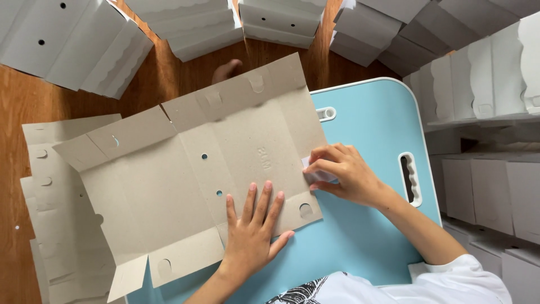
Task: The person folds a flat cardboard template into a box by bending the sides and tucking in the tabs by hand, then places the finished box onto a large stack of similar boxes.
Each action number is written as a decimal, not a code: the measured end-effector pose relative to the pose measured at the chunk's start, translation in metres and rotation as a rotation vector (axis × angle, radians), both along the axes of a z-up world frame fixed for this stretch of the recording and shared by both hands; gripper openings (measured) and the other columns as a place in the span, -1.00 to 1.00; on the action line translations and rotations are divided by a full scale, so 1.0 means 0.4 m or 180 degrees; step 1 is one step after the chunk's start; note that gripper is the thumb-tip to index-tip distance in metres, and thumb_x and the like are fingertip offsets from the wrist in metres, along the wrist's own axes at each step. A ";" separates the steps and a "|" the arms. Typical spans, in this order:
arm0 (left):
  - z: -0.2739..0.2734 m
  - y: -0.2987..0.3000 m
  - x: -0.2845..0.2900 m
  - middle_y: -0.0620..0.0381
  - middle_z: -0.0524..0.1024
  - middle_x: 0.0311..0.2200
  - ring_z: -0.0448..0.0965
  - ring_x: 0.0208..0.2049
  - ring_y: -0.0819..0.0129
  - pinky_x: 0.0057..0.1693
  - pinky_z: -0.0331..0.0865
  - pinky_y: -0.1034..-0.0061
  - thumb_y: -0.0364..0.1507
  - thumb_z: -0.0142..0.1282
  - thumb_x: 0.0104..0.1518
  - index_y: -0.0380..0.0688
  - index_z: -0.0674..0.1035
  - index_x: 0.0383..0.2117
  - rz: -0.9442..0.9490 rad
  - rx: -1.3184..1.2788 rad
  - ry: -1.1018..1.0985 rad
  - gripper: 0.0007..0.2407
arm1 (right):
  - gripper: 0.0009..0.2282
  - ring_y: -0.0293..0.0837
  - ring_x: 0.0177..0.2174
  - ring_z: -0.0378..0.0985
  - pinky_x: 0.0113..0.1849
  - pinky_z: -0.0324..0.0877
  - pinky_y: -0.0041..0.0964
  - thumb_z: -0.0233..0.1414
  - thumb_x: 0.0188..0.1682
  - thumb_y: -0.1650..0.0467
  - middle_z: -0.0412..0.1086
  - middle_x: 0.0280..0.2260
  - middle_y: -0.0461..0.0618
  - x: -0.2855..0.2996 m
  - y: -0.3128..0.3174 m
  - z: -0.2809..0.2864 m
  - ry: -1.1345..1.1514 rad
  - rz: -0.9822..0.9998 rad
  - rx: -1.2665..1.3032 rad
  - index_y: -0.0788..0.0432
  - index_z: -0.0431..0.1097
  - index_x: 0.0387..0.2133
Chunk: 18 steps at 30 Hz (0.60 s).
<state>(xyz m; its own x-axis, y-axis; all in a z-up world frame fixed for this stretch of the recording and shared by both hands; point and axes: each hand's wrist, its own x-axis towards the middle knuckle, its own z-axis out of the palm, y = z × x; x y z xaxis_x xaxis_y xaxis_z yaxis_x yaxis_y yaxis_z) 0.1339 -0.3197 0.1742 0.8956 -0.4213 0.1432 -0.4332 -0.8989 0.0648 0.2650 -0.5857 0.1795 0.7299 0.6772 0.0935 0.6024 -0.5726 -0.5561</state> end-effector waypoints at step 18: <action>-0.019 0.005 -0.009 0.04 -0.07 0.49 -0.16 0.51 0.05 0.43 -0.25 -0.27 0.17 -0.11 0.21 0.03 0.07 0.46 -0.0060 -0.0120 -0.0043 -0.24 | -0.12 0.07 0.22 -0.06 0.12 -0.12 0.08 0.09 -0.27 -0.15 -0.42 0.42 -0.01 0.022 -0.084 0.057 0.0886 -0.1074 -0.1201 -0.37 -0.12 0.37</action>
<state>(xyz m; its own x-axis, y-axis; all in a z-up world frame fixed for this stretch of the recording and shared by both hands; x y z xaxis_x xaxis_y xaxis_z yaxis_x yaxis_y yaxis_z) 0.1304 -0.3178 0.1666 0.8853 -0.4322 0.1714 -0.4512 -0.8876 0.0924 0.2740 -0.6193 0.2025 0.8737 0.3518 -0.3360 0.2122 -0.8971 -0.3874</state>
